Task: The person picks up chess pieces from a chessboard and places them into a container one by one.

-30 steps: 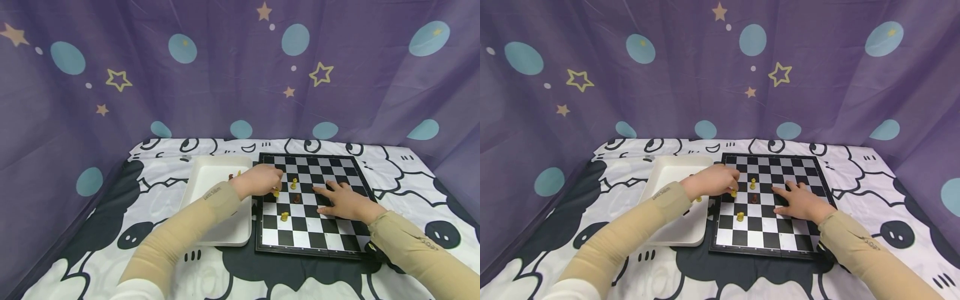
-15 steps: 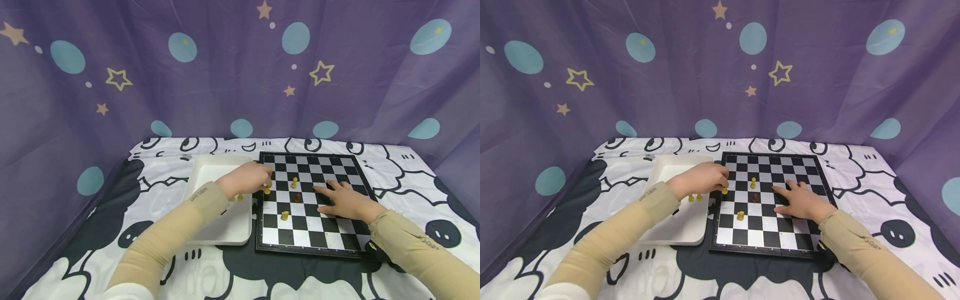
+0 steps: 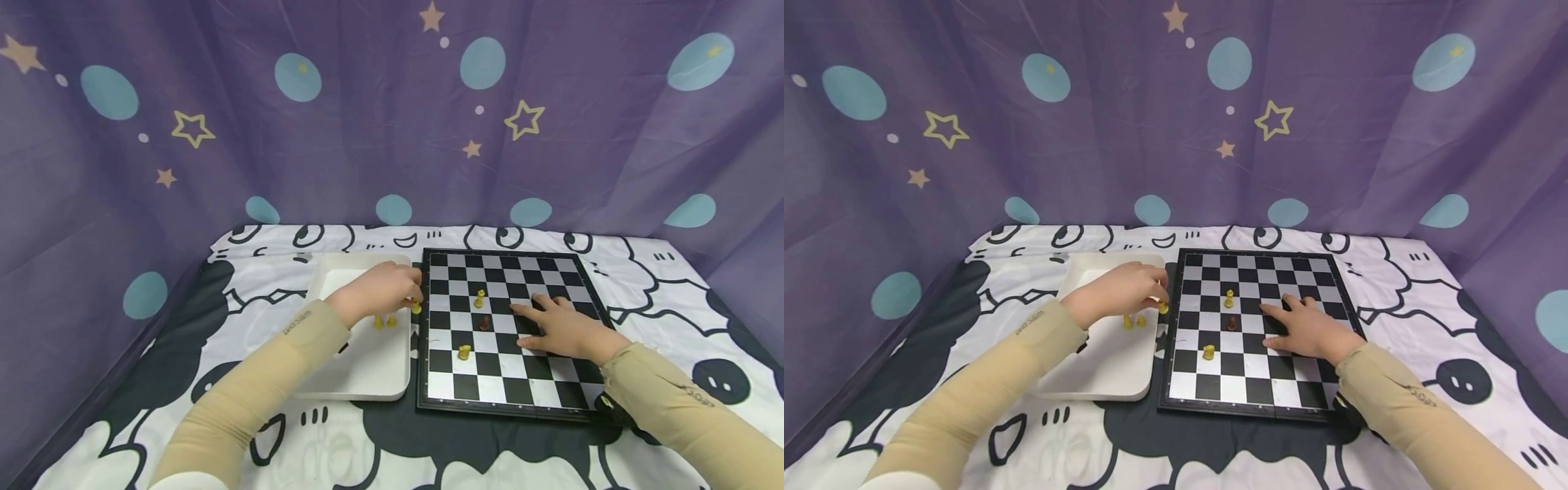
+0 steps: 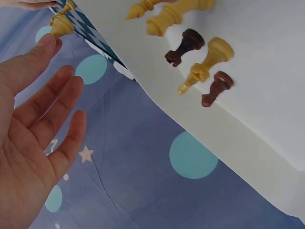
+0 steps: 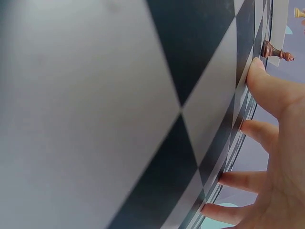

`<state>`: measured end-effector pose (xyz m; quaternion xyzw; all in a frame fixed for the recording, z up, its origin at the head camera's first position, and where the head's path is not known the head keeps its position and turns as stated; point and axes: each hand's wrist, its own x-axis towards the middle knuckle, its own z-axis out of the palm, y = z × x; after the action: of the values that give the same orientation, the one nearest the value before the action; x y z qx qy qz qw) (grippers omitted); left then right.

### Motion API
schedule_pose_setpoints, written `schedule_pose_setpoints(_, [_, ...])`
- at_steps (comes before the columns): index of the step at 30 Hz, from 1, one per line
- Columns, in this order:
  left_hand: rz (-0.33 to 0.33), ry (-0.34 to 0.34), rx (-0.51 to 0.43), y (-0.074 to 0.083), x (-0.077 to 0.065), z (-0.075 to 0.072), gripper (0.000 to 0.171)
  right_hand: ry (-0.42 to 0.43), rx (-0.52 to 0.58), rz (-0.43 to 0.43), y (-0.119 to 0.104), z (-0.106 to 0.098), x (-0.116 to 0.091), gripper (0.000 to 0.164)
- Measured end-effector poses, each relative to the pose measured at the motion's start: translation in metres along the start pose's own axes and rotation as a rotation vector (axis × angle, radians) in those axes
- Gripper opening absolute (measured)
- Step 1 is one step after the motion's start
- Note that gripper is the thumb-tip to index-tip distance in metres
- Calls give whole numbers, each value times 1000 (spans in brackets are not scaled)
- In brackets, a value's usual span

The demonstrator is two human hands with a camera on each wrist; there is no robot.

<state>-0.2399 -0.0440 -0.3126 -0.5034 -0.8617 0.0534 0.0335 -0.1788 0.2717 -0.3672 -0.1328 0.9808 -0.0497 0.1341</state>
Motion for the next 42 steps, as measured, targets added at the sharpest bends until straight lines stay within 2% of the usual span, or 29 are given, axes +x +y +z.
schedule_pose_setpoints(5, [1, 38, -17, -5, -8, 0, 10, 7, -4, 3, 1, 0, -1, 80])
schedule_pose_setpoints(14, [-53, 50, 20, -22, -29, 2, 7, 7, -3, -13, 0, 0, 0, 81])
schedule_pose_setpoints(24, [-115, 60, 8, -43, -47, 9, 11, 1, -11, -8, 0, 1, 1, 81])
schedule_pose_setpoints(31, [-158, 35, 5, -56, -50, 13, 12, -3, -15, -2, -1, 0, 1, 81])
schedule_pose_setpoints(42, [-214, -47, -8, -69, -41, 18, 11, -2, -13, 4, -1, 2, 1, 81])
